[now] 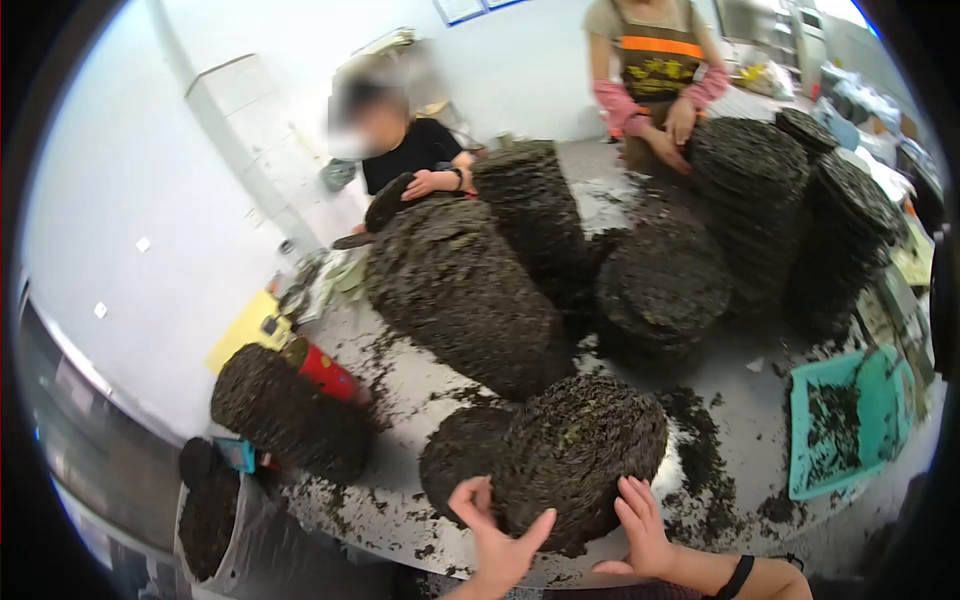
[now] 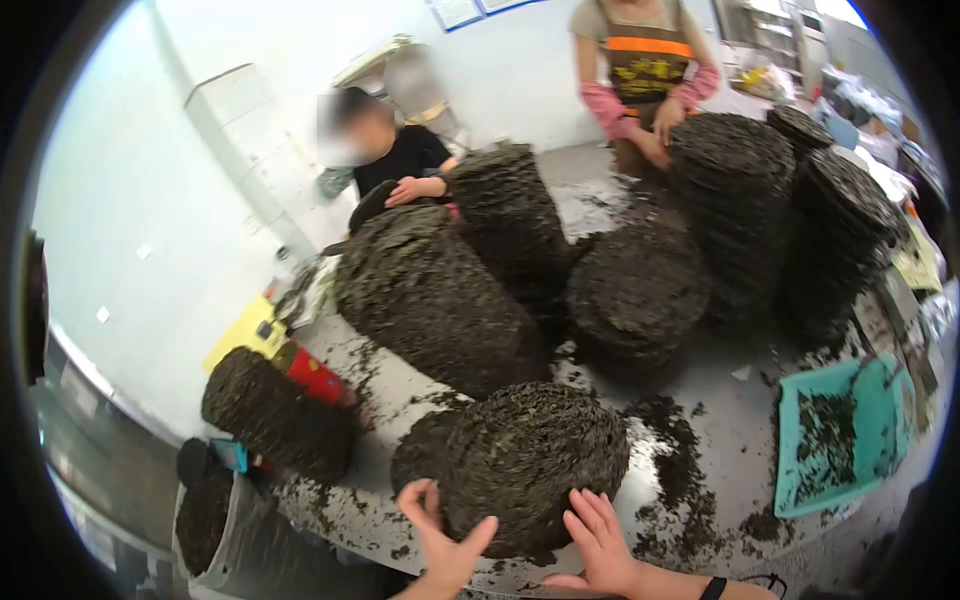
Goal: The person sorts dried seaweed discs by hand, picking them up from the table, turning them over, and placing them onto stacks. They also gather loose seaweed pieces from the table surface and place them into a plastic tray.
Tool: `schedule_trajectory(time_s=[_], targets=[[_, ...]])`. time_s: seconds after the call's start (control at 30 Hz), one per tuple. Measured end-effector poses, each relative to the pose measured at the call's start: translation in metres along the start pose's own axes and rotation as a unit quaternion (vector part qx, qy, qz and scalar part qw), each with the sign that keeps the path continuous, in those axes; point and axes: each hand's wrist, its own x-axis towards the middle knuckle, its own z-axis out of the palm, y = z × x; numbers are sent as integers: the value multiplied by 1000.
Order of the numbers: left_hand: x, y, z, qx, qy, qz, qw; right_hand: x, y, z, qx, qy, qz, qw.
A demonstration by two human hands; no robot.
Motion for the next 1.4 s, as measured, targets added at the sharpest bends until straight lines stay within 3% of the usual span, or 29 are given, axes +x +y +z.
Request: schedule_trajectory(time_s=[0.1, 0.13, 0.17, 0.23, 0.27, 0.3, 0.37, 0.4, 0.57, 0.63, 0.7, 0.77, 0.8, 0.83, 0.93, 1.0, 1.07, 1.2, 1.27, 1.4], targets=[[-25, -42, 49, -57, -67, -12, 996, -22, 12, -11, 14, 3, 83, 996], [-30, -41, 57, -130, -137, -104, 976, -27, 13, -15, 30, 4, 151, 988], [-36, -55, 65, -140, -156, -109, 972, -32, 15, -19, 48, 6, 216, 975], [-45, -91, 77, -146, -186, -186, 954, -40, 20, -30, 23, -15, 203, 979], [-39, -59, 78, -112, -227, -257, 932, -41, 21, -32, 24, -19, 199, 979], [-42, -63, 81, -113, -231, -262, 930, -42, 21, -34, 29, -25, 194, 980], [-44, -70, 85, -226, -223, -253, 914, -36, 17, -43, 57, -29, 201, 977], [-42, -65, 83, -254, -207, -340, 882, -33, 16, -47, 87, -31, 206, 974], [-41, -69, 86, -235, -234, -325, 886, -25, 19, -65, 124, -56, 225, 965], [-42, -61, 89, -226, -219, -328, 891, -26, 17, -69, 165, -9, 249, 954], [-37, -30, 94, -54, -239, -230, 942, -14, 3, -76, 106, 98, 243, 959], [-36, -42, 97, -123, -255, -220, 933, -13, 4, -86, 2, 107, 164, 981], [-33, -43, 96, -63, -271, -190, 941, -6, 5, -91, -30, 133, 99, 986], [-30, -42, 97, -3, -286, -158, 945, -2, 6, -98, -34, 133, 101, 985], [-16, -22, 99, 68, -332, -123, 933, 15, 11, -118, -102, 33, -7, 994], [-13, -19, 100, 160, -353, -55, 920, 27, 12, -129, -123, -14, -27, 992], [-10, -26, 105, 152, -357, -61, 920, 39, 12, -134, -174, -76, -62, 980], [-5, -22, 108, 177, -371, -65, 909, 64, -7, -148, -236, -168, -49, 956], [-6, -24, 109, 176, -371, -68, 909, 71, -13, -147, -300, -251, -49, 919], [-6, -34, 111, 151, -360, -71, 918, 78, -2, -140, -312, -275, -59, 908]])
